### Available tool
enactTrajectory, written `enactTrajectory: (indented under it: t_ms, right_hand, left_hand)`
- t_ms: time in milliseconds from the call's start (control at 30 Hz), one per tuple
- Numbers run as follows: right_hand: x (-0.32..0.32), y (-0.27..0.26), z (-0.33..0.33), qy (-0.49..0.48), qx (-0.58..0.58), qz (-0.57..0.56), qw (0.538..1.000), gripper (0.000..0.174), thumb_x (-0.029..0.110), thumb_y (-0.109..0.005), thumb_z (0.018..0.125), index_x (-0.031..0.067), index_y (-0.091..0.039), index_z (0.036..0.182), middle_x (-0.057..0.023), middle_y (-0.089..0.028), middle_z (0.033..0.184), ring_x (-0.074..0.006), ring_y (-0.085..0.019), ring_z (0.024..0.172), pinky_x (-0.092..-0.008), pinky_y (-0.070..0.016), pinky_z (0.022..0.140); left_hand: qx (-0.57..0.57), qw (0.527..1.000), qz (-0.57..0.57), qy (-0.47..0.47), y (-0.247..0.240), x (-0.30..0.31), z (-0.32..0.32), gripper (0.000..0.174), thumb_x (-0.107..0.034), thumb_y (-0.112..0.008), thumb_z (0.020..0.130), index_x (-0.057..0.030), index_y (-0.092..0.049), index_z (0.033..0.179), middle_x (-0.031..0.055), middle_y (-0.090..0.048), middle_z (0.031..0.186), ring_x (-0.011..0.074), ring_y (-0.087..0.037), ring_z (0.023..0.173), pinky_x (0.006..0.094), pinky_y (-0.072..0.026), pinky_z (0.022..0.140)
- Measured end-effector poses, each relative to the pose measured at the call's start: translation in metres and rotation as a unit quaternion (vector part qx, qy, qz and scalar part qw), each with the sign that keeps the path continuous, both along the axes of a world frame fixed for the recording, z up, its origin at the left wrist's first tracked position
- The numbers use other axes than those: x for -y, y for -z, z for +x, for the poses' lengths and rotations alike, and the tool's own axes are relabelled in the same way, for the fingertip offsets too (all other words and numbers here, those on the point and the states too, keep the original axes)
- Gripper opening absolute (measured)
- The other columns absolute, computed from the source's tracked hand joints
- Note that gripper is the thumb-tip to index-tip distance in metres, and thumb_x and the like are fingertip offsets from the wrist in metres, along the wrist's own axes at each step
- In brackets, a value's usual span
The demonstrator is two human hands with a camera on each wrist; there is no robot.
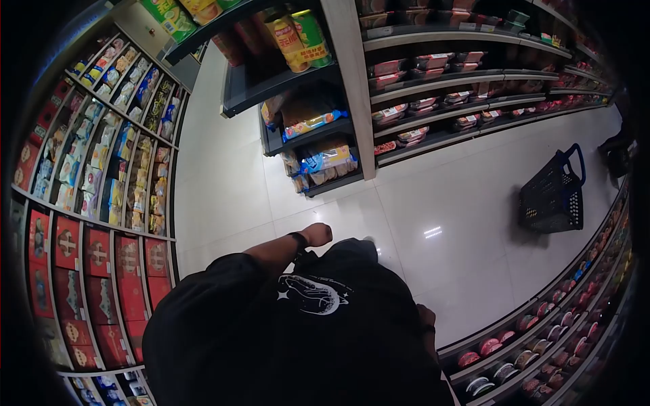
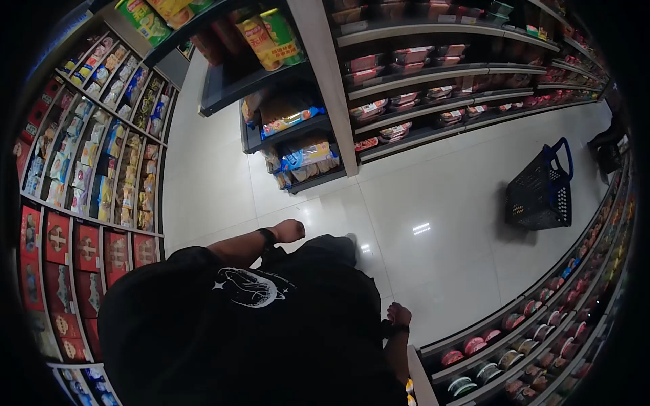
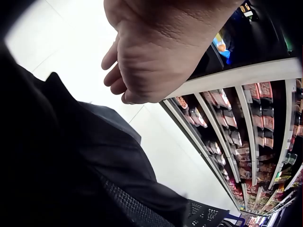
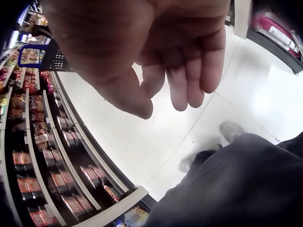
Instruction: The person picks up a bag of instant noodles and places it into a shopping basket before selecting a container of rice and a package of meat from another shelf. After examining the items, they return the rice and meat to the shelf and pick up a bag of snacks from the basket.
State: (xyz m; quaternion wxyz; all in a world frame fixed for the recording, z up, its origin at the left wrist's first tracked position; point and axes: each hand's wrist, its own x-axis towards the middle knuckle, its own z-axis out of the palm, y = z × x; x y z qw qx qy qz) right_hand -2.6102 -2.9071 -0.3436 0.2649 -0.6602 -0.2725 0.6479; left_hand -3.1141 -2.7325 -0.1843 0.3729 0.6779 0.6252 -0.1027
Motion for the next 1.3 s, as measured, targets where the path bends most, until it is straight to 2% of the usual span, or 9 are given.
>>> enactTrajectory:
  t_ms: [267,367,500,633,667,767,933,1167,1300]
  right_hand:
    - [-0.036,0.025,0.099,0.162,-0.006,-0.127,0.979,0.024,0.020,-0.061,0.087,0.0000,-0.064,0.100,-0.0149,-0.068,0.086,-0.0264,-0.066,0.073,-0.0341,-0.0514,0.059]
    - [-0.027,0.008,0.171,-0.347,0.414,0.178,0.823,0.025,0.022,-0.057,0.086,0.0006,-0.065,0.095,-0.0198,-0.066,0.084,-0.0354,-0.065,0.076,-0.0425,-0.0520,0.063]
    - [-0.027,0.015,0.244,-0.421,0.436,0.021,0.795,0.023,0.024,-0.053,0.086,0.0040,-0.064,0.092,-0.0194,-0.064,0.081,-0.0382,-0.064,0.080,-0.0483,-0.0512,0.067]
    - [-0.098,-0.040,0.240,-0.392,0.441,0.088,0.803,0.019,0.018,-0.052,0.085,0.0020,-0.060,0.090,-0.0197,-0.061,0.076,-0.0372,-0.062,0.074,-0.0449,-0.0511,0.063]
    - [-0.117,-0.040,0.243,-0.183,0.277,-0.028,0.943,0.020,0.016,-0.055,0.084,0.0044,-0.059,0.100,-0.0131,-0.062,0.080,-0.0292,-0.061,0.073,-0.0379,-0.0506,0.063]
    - [-0.195,-0.083,0.242,0.077,0.154,-0.083,0.982,0.031,0.016,-0.060,0.084,0.0063,-0.056,0.113,-0.0068,-0.061,0.091,-0.0206,-0.059,0.078,-0.0326,-0.0493,0.067]
    - [-0.340,-0.099,0.335,0.197,0.204,0.020,0.959,0.047,0.018,-0.062,0.083,0.0017,-0.050,0.126,-0.0050,-0.059,0.101,-0.0127,-0.057,0.088,-0.0288,-0.0477,0.069]
    - [-0.541,-0.240,0.475,0.208,0.556,0.310,0.742,0.064,0.017,-0.072,0.074,-0.0012,-0.046,0.129,-0.0219,-0.049,0.129,-0.0371,-0.046,0.121,-0.0420,-0.0352,0.105]
    - [-0.626,-0.264,0.514,0.208,0.595,0.287,0.721,0.071,0.025,-0.074,0.072,0.0013,-0.045,0.131,-0.0199,-0.047,0.134,-0.0349,-0.043,0.126,-0.0417,-0.0338,0.106]
  left_hand:
    - [0.004,1.000,-0.029,0.010,0.062,-0.113,0.083,0.032,-0.019,-0.047,0.081,0.0039,-0.066,0.092,0.0264,-0.065,0.099,0.0392,-0.061,0.098,0.0445,-0.0480,0.086]
    - [0.058,0.997,-0.053,-0.006,0.067,-0.170,0.139,0.035,-0.020,-0.046,0.083,0.0044,-0.064,0.100,0.0267,-0.063,0.106,0.0383,-0.059,0.105,0.0449,-0.0462,0.090]
    - [0.158,0.987,-0.001,-0.035,0.058,-0.247,0.219,0.027,-0.024,-0.049,0.085,-0.0052,-0.063,0.098,0.0207,-0.066,0.096,0.0365,-0.062,0.095,0.0427,-0.0477,0.083]
    - [0.218,0.975,0.006,-0.044,0.037,-0.305,0.269,0.027,-0.026,-0.050,0.085,-0.0046,-0.063,0.096,0.0200,-0.066,0.094,0.0360,-0.062,0.093,0.0420,-0.0482,0.082]
    - [0.218,0.975,0.019,-0.045,0.037,-0.314,0.279,0.028,-0.027,-0.050,0.085,-0.0046,-0.063,0.096,0.0199,-0.066,0.094,0.0361,-0.062,0.093,0.0418,-0.0482,0.082]
    - [0.205,0.978,0.030,-0.037,0.050,-0.332,0.283,0.027,-0.025,-0.050,0.085,-0.0035,-0.064,0.092,0.0202,-0.066,0.094,0.0366,-0.062,0.092,0.0425,-0.0488,0.080]
    - [0.011,0.936,0.184,0.299,0.134,-0.329,0.222,0.027,-0.022,-0.049,0.085,0.0010,-0.062,0.083,0.0236,-0.061,0.084,0.0380,-0.059,0.085,0.0489,-0.0474,0.077]
    - [0.130,0.959,-0.066,-0.244,0.054,-0.343,0.290,0.019,-0.026,-0.056,0.087,-0.0078,-0.061,0.085,0.0069,-0.064,0.074,0.0177,-0.063,0.066,0.0324,-0.0505,0.055]
    - [0.135,0.972,-0.066,-0.180,-0.015,-0.377,0.390,0.022,-0.028,-0.058,0.089,-0.0057,-0.060,0.089,0.0033,-0.064,0.074,0.0115,-0.062,0.066,0.0258,-0.0473,0.056]
